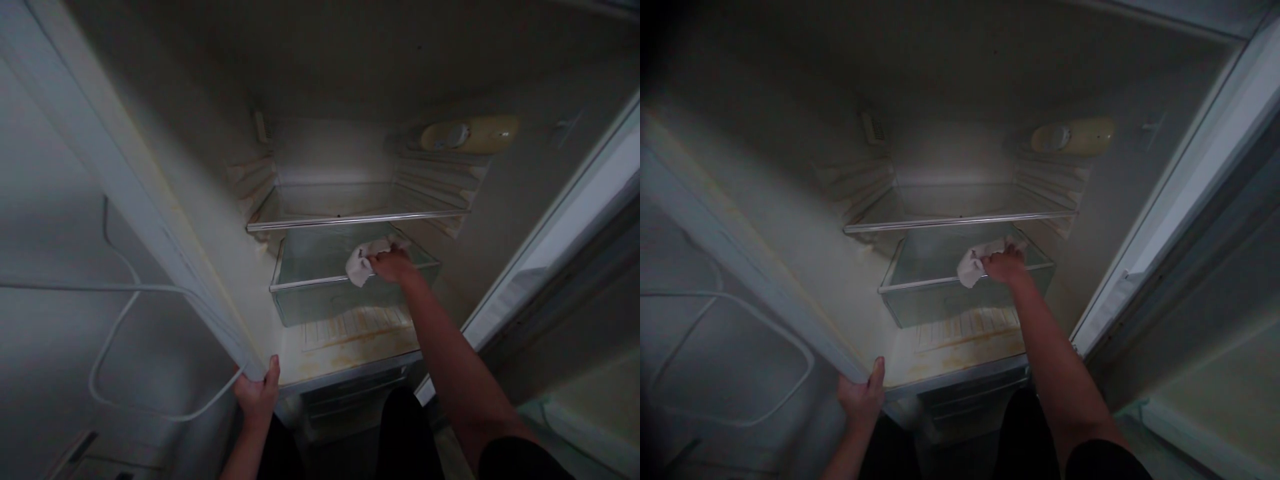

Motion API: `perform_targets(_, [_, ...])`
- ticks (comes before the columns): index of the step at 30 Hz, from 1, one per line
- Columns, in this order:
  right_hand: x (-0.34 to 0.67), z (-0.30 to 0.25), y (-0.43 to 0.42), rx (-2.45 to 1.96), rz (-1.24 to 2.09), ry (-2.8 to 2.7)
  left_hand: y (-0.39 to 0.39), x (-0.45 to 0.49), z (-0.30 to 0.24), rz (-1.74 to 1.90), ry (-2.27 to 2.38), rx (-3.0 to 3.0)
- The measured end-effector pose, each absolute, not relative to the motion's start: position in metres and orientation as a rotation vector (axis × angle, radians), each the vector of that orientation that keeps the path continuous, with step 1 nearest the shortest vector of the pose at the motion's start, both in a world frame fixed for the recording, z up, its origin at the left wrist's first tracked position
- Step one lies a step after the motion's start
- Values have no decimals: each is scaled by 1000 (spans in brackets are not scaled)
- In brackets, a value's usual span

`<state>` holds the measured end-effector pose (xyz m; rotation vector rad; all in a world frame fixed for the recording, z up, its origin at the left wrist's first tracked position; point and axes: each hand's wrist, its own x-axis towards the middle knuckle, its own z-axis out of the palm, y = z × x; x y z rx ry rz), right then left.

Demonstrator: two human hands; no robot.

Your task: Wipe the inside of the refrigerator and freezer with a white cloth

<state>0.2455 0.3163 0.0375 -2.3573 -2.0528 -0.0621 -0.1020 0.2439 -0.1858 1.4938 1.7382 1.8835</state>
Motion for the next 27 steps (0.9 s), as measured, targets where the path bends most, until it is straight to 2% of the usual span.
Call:
perform_targets(9, [108, 46, 362, -1805, 226, -2487, 244, -105, -188, 1892, 1770, 1450])
perform_targets(15, [98, 62, 415, -1776, 384, -2608, 243, -108, -188, 1887, 1779, 1530])
perform_targets(27, [99, 48, 452, -1714, 340, -2518, 240, -111, -185, 1854, 1859, 1516])
